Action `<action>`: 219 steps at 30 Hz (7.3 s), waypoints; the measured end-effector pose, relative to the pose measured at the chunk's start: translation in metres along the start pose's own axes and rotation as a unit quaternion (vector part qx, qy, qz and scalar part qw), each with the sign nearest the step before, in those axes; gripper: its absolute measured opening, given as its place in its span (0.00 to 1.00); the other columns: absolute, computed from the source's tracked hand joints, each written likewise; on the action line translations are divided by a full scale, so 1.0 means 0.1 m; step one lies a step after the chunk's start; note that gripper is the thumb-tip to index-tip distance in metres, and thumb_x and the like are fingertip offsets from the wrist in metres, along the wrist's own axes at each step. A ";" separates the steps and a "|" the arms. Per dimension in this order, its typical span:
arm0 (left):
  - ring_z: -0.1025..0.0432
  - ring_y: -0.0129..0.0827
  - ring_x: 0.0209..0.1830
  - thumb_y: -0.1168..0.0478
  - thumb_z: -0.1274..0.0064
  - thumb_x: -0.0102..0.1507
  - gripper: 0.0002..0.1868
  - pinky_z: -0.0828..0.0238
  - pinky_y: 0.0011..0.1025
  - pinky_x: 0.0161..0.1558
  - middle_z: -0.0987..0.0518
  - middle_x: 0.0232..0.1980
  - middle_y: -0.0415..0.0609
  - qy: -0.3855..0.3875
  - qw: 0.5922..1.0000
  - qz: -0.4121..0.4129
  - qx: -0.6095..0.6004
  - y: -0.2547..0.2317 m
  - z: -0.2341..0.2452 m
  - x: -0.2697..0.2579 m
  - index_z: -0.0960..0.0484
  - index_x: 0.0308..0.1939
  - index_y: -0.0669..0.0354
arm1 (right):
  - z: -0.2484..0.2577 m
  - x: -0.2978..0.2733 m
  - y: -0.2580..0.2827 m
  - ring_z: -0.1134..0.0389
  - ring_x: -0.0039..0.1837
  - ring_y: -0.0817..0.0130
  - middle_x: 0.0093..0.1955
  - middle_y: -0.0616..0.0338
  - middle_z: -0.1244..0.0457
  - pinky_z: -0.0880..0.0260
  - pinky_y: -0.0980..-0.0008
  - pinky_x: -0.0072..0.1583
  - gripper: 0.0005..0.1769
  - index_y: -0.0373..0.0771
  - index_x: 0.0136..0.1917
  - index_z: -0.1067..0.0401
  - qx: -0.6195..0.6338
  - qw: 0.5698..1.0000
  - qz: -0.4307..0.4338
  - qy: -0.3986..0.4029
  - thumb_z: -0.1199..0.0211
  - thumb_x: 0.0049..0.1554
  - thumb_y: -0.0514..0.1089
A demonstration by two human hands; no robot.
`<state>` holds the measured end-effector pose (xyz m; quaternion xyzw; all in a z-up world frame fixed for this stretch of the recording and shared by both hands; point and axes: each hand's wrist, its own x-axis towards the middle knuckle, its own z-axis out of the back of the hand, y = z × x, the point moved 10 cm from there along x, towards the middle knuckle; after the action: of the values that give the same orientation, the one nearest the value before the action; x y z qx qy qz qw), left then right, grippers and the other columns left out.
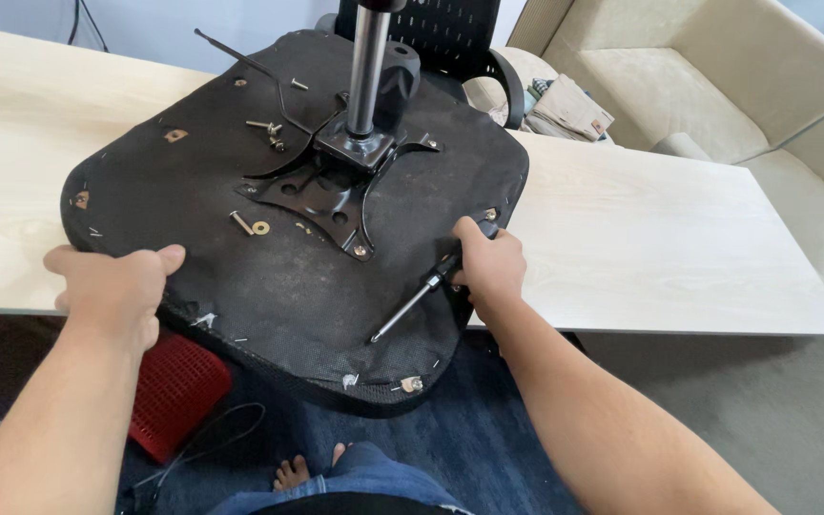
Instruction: The person uses a screwdriver to tighten screws into the underside of an office chair seat, securing the metal mounting plate to the chair base. The person works on multiple screws in sequence.
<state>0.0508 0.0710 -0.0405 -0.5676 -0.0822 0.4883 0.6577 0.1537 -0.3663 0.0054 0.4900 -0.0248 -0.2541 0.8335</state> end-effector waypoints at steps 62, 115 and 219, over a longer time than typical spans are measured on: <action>0.36 0.49 0.64 0.69 0.38 0.61 0.21 0.43 0.52 0.61 0.27 0.59 0.50 -0.048 0.820 -0.541 0.177 -0.70 -0.94 -0.05 0.21 0.58 0.58 | -0.69 0.16 0.21 0.40 0.27 0.74 0.32 0.57 0.32 0.45 0.73 0.29 0.12 0.40 0.43 0.30 0.094 0.995 0.030 -0.003 0.34 0.50 0.49; 0.26 0.50 0.54 0.66 0.50 0.65 0.11 0.29 0.44 0.55 0.23 0.53 0.53 0.126 0.780 -0.480 0.381 -0.95 -1.04 0.03 0.19 0.50 0.54 | -2.14 -0.94 1.25 0.30 0.58 0.47 0.56 0.52 0.31 0.29 0.48 0.57 0.16 0.48 0.56 0.27 -0.310 0.866 0.320 0.226 0.41 0.58 0.54; 0.25 0.24 0.48 0.56 0.42 0.62 0.11 0.34 0.25 0.56 0.15 0.42 0.41 0.426 0.889 -0.144 0.083 -0.73 -1.25 0.11 0.15 0.46 0.53 | -1.96 -0.85 0.91 0.38 0.27 0.75 0.31 0.64 0.40 0.39 0.73 0.27 0.30 0.41 0.39 0.31 -0.013 0.889 0.065 0.453 0.52 0.62 0.69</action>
<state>0.1794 0.0049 -0.0277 -0.6467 0.1660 0.1043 0.7372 0.1731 -0.1354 -0.0032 0.5384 0.3270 0.0494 0.7751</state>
